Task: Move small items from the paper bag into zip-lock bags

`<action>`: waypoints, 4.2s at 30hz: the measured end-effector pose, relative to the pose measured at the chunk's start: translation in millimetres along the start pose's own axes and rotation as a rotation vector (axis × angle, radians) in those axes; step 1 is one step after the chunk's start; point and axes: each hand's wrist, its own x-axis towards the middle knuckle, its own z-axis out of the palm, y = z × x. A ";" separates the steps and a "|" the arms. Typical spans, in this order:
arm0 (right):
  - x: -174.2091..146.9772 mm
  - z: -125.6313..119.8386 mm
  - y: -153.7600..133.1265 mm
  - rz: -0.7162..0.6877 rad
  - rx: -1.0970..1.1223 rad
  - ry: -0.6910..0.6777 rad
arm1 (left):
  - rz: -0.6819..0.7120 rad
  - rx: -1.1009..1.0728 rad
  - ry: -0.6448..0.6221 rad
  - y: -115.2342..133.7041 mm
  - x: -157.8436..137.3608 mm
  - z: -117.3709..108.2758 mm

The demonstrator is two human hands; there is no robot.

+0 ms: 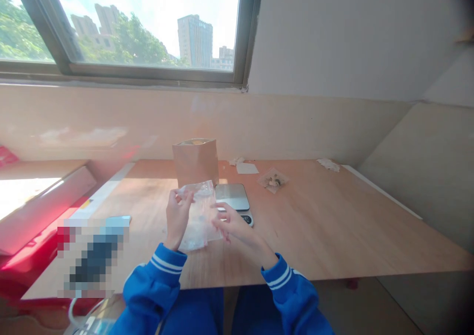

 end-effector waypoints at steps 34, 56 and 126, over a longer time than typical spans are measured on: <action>-41.5 -130.1 1.1 -0.407 -0.623 1.359 | 0.251 0.894 -0.355 -73.4 -17.5 8.5; -74.6 22.8 -43.1 -0.294 -0.039 0.707 | -0.193 -0.328 -0.665 65.8 -103.2 41.7; 13.9 27.2 -62.2 -0.363 -0.105 0.969 | -0.466 -0.800 -0.373 -18.3 -35.1 54.6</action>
